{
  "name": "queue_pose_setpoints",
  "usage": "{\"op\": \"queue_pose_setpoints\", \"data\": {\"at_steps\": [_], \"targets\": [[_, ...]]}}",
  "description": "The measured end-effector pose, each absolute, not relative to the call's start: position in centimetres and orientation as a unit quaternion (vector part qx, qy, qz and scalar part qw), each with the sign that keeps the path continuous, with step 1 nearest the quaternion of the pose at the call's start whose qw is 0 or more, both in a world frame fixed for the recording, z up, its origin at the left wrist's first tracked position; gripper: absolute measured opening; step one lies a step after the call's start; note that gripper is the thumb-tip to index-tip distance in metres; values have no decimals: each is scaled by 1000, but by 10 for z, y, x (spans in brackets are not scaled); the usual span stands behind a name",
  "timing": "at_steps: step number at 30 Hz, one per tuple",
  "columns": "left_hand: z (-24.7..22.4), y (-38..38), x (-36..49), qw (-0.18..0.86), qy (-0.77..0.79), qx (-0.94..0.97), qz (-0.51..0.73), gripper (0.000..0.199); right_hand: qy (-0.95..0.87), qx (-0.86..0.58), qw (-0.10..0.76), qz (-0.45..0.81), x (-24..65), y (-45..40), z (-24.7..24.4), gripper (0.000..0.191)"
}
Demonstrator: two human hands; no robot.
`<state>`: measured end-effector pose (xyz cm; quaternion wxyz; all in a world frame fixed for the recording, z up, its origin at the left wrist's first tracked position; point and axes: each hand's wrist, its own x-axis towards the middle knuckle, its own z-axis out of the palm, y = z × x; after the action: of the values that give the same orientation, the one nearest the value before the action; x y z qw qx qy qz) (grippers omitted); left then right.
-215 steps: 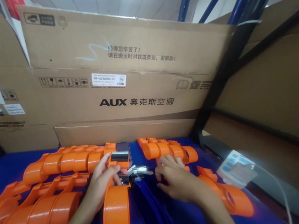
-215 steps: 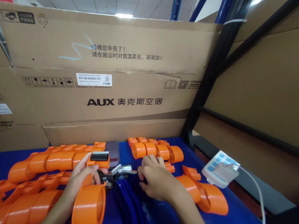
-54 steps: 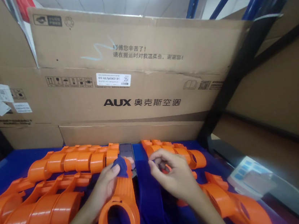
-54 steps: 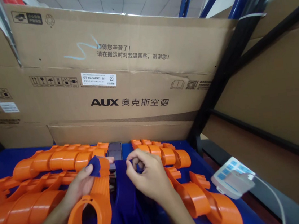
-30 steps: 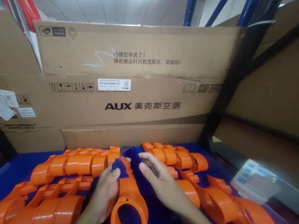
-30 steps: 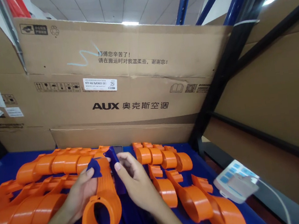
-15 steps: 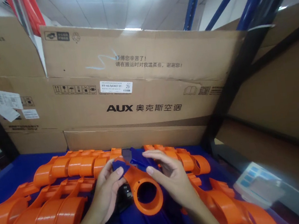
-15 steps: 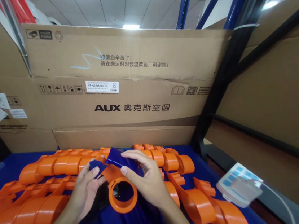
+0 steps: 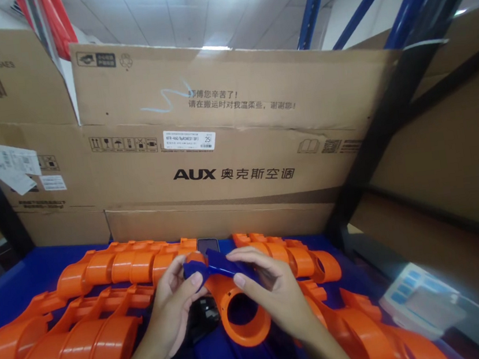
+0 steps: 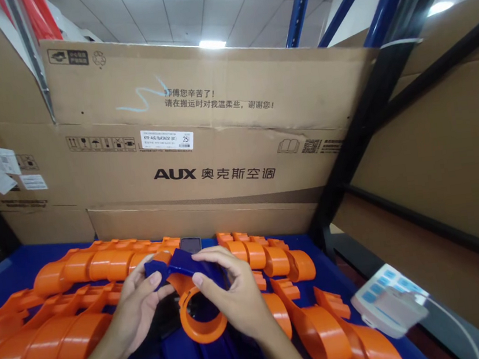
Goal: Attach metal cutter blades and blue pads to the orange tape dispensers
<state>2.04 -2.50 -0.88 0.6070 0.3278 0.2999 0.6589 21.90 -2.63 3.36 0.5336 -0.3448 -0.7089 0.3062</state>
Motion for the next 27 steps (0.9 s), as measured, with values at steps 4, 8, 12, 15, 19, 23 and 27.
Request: {"op": "queue_pose_setpoints", "data": {"at_steps": [4, 8, 12, 15, 19, 23, 27], "targets": [[-12, -25, 18, 592, 288, 338, 672, 45, -714, -336, 518, 329, 218, -27, 33, 24], [-18, -25, 16, 558, 284, 330, 706, 54, -730, -329, 506, 321, 217, -28, 32, 30], [-26, -26, 14, 544, 268, 339, 719, 62, -760, -334, 485, 275, 219, -30, 30, 42], [-25, -28, 12, 547, 235, 350, 723, 63, -790, -345, 461, 211, 220, -32, 29, 53], [-13, -29, 11, 582, 148, 409, 687, 64, -820, -347, 446, 85, 222, -32, 27, 68], [-9, -27, 14, 584, 143, 427, 675, 66, -841, -310, 441, -32, 223, -27, 22, 65], [-12, -26, 15, 561, 181, 421, 689, 49, -847, -280, 438, -112, 223, -24, 18, 65]]}}
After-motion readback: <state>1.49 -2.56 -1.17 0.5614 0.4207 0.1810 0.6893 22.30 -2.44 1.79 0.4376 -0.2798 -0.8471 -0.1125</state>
